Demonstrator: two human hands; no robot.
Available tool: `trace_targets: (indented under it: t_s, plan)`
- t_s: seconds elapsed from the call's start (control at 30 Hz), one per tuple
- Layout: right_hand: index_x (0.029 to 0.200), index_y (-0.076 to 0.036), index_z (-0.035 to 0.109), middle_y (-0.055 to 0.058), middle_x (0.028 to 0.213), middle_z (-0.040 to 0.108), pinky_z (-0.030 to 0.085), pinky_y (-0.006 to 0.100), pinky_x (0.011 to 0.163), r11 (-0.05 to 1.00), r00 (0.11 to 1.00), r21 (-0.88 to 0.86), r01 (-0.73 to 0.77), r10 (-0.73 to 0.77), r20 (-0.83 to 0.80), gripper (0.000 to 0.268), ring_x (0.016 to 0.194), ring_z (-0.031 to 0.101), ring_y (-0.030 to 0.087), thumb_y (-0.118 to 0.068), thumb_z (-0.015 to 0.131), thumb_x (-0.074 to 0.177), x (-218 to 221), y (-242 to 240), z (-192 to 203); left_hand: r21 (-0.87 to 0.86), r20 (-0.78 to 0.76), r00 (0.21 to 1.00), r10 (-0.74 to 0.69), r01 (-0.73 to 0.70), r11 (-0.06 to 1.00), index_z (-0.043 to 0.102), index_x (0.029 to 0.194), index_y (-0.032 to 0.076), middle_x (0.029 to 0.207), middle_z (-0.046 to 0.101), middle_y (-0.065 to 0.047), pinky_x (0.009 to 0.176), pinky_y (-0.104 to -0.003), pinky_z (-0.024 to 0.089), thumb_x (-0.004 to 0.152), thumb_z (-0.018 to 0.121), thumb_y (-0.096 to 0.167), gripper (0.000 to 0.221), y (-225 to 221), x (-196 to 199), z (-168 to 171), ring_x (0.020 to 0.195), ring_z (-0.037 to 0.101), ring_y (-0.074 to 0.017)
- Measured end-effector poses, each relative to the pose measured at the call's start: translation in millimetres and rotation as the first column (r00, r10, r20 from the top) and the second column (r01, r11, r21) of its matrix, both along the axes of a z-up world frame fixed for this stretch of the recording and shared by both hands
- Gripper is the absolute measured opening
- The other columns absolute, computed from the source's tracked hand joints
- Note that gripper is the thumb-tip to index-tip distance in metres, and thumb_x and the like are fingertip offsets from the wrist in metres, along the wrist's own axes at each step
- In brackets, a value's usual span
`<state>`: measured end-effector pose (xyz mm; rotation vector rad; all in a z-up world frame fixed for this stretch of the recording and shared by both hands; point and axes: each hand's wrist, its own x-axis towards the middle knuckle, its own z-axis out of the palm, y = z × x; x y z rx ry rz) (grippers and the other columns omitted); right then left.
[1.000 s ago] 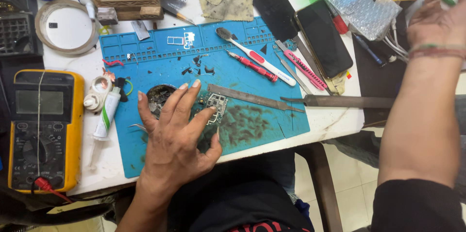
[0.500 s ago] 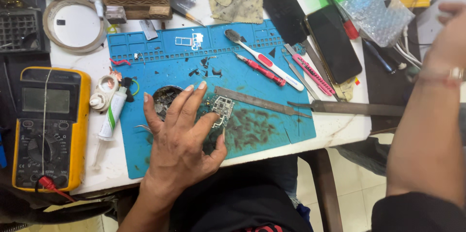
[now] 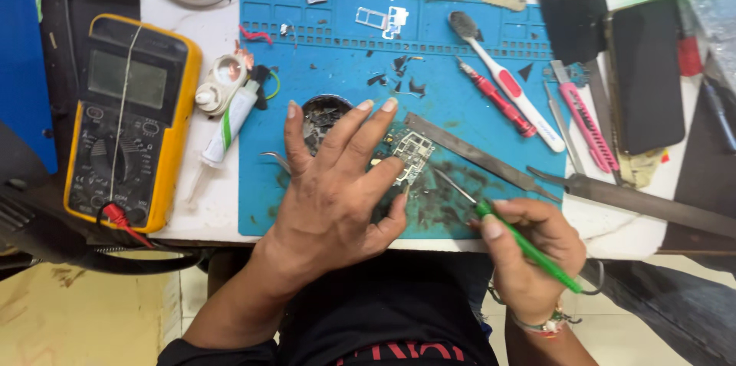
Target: The person solders components onto a mobile phone circuit board using a soldering iron and applies solder from a container, then uses a screwdriver to work on a component on the board.
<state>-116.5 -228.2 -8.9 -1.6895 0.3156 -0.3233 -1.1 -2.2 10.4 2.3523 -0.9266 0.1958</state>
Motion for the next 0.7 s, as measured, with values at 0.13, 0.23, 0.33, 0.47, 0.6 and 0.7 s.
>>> trace_targets:
  t_s: [0.13,0.23,0.33,0.47,0.6,0.7]
  plan:
    - [0.103,0.002,0.066,0.011,0.093,0.073,0.052,0.021,0.068,0.976,0.997,-0.201,-0.079,0.078,-0.010,0.018,0.077,0.067,0.010,0.002,0.076,0.089,1,9,-6,-0.009,-0.010,1.000,-0.007,0.007,1.000,0.071,0.107,0.010,0.154,0.050,-0.019,0.122,-0.067,-0.003,0.087,0.074,0.031,0.029,1,0,0,0.146,0.042,-0.0316]
    - [0.102,0.000,0.065,0.010,0.092,0.072,0.052,0.019,0.064,0.958,0.992,-0.269,-0.101,0.117,0.043,0.017,0.072,0.067,0.008,0.004,0.076,0.089,4,10,-6,-0.009,-0.011,1.000,-0.007,0.007,1.000,0.071,0.105,0.011,0.155,0.050,-0.018,0.122,-0.067,-0.005,0.089,0.073,0.030,0.026,2,1,-1,0.147,0.043,-0.0311]
    - [0.100,0.000,0.065,0.011,0.089,0.072,0.051,0.019,0.061,0.952,0.993,-0.287,-0.109,0.117,0.013,0.016,0.069,0.066,0.008,0.004,0.075,0.088,5,12,-3,-0.012,-0.023,1.000,-0.008,0.008,1.000,0.070,0.105,0.011,0.156,0.049,-0.018,0.122,-0.068,-0.005,0.090,0.073,0.031,0.025,2,0,-3,0.148,0.043,-0.0313]
    - [0.100,0.001,0.065,0.011,0.088,0.072,0.050,0.019,0.061,0.941,0.993,-0.322,-0.103,0.114,0.015,0.016,0.068,0.066,0.008,0.005,0.076,0.089,8,14,-2,-0.024,-0.027,1.000,-0.015,0.014,1.000,0.071,0.107,0.011,0.157,0.049,-0.018,0.123,-0.068,-0.006,0.090,0.072,0.031,0.027,3,0,-6,0.148,0.043,-0.0313]
    - [0.100,0.001,0.065,0.011,0.089,0.072,0.051,0.019,0.061,0.929,0.992,-0.352,-0.113,0.126,0.013,0.016,0.069,0.068,0.009,0.004,0.077,0.089,9,15,-1,-0.017,-0.020,1.000,-0.013,0.013,1.000,0.072,0.110,0.011,0.158,0.048,-0.017,0.123,-0.067,-0.006,0.092,0.072,0.032,0.027,3,-1,-8,0.149,0.043,-0.0314]
    - [0.101,0.001,0.066,0.011,0.090,0.073,0.051,0.018,0.061,0.936,0.993,-0.334,-0.112,0.122,0.006,0.017,0.068,0.067,0.008,0.004,0.076,0.089,8,15,-1,-0.012,-0.011,1.000,-0.009,0.009,1.000,0.072,0.109,0.012,0.159,0.048,-0.017,0.123,-0.067,-0.007,0.093,0.072,0.032,0.026,3,-1,-10,0.150,0.042,-0.0316]
